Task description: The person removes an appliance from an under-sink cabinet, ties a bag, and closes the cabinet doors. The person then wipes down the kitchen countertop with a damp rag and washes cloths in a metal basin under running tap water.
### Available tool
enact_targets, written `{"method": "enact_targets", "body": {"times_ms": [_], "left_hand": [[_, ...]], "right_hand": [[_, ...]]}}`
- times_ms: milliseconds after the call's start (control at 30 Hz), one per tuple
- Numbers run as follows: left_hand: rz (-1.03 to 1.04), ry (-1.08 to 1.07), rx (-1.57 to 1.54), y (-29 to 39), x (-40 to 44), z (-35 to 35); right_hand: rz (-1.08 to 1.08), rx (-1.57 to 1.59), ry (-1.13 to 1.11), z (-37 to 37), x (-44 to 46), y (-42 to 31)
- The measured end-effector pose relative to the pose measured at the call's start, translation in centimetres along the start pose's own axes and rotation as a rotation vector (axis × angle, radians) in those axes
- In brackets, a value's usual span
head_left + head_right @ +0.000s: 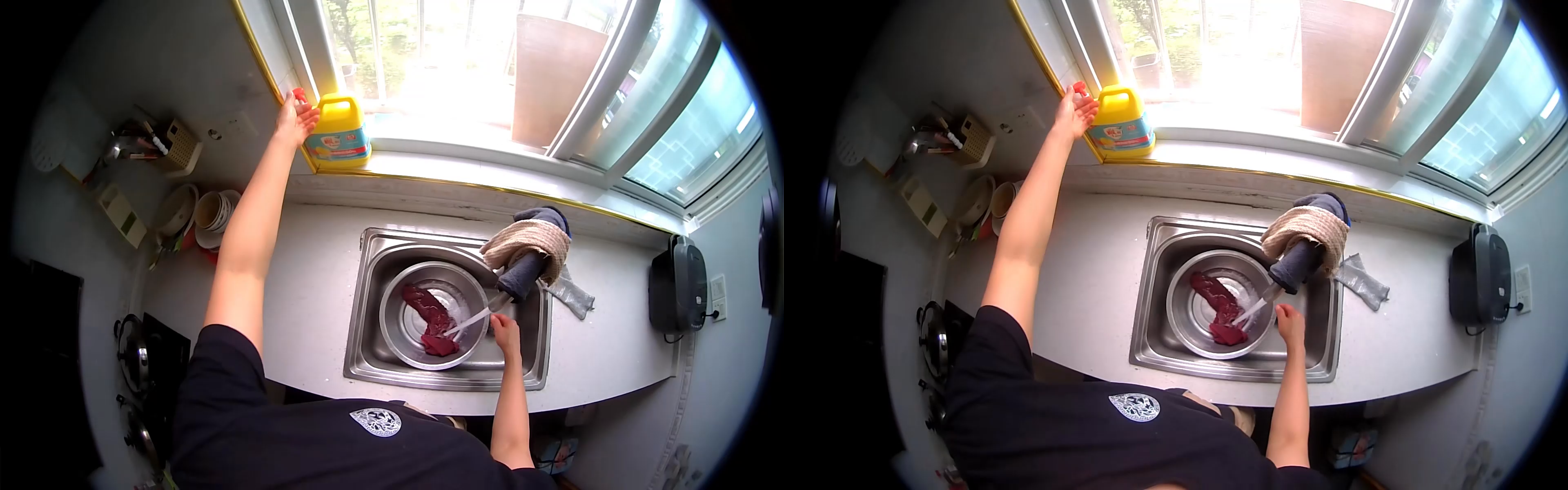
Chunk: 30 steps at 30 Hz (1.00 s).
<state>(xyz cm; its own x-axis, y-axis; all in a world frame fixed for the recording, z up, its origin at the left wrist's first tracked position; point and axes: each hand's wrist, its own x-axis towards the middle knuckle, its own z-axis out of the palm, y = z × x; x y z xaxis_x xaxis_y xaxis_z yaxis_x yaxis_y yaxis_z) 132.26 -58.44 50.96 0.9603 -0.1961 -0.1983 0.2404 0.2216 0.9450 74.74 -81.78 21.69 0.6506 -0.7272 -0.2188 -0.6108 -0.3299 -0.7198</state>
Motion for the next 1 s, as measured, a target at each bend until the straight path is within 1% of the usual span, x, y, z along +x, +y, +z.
{"method": "enact_targets", "body": {"times_ms": [33,67,167,233,267,300,367,400,500,533,567,633,700,767,800,833,867,900,933,967,1000], "left_hand": [[-0.140,-0.030,-0.127,0.4,0.3,0.6],[-0.157,0.007,-0.123,1.0,0.3,1.5],[-0.225,0.020,-0.258,1.6,2.9,1.9],[-0.244,0.034,-0.284,1.5,3.5,1.7],[-0.240,0.001,-0.289,1.4,4.1,1.3],[-0.237,-0.032,-0.290,1.4,3.9,1.3],[-0.241,0.011,-0.181,1.8,3.2,1.5],[-0.262,-0.057,-0.160,1.5,4.1,0.8],[-0.201,-0.038,-0.084,0.4,3.8,0.6],[-0.196,-0.031,-0.073,0.6,3.9,0.6],[-0.232,-0.089,-0.024,0.4,5.0,-0.1],[-0.248,-0.183,0.012,-0.1,2.9,0.0],[-0.289,-0.153,0.062,-1.9,-3.9,1.3],[-0.340,-0.225,0.020,-8.9,-9.7,1.9],[-0.361,-0.363,0.111,-14.5,-11.8,1.4],[-0.475,-0.491,0.106,-21.3,-13.8,0.7],[-0.622,-0.420,0.055,-26.6,-18.7,1.7],[-0.733,-0.456,0.030,-35.3,-20.6,0.8],[-0.922,-0.350,0.118,-37.4,-25.3,2.5],[-1.103,-0.264,0.079,-40.2,-27.9,3.7],[-1.150,-0.180,0.119,-42.6,-30.1,5.7]], "right_hand": [[-0.001,-0.002,-0.001,0.1,0.2,-0.3],[0.000,-0.005,0.000,0.3,0.3,-0.6],[0.011,0.091,-0.002,1.2,0.4,0.1],[-0.041,0.169,0.041,1.8,0.1,1.1],[-0.061,0.212,0.066,1.9,-0.2,1.5],[-0.055,0.190,0.071,1.8,-0.7,1.7],[-0.036,0.139,0.059,1.3,-1.6,2.2],[0.005,0.144,0.055,1.3,-1.8,2.2],[0.051,0.132,0.014,1.6,-1.9,1.5],[0.029,0.141,0.017,1.9,-1.9,1.4],[0.007,0.147,0.026,2.4,-1.8,1.5],[-0.036,0.139,0.052,2.3,-1.2,0.9],[-0.051,0.111,0.057,2.0,-1.7,-0.1],[-0.006,0.097,0.013,1.7,-2.6,-0.1],[0.003,0.090,-0.007,1.7,-2.3,0.1],[0.028,0.093,-0.017,1.9,-2.4,0.4],[0.052,0.095,-0.028,2.3,-2.7,0.9],[0.077,0.099,-0.039,2.8,-2.9,1.2],[0.101,0.106,-0.080,3.0,-3.3,1.0],[0.072,0.097,-0.085,3.4,-3.7,1.0],[0.043,0.086,-0.089,3.8,-4.2,1.2]]}}
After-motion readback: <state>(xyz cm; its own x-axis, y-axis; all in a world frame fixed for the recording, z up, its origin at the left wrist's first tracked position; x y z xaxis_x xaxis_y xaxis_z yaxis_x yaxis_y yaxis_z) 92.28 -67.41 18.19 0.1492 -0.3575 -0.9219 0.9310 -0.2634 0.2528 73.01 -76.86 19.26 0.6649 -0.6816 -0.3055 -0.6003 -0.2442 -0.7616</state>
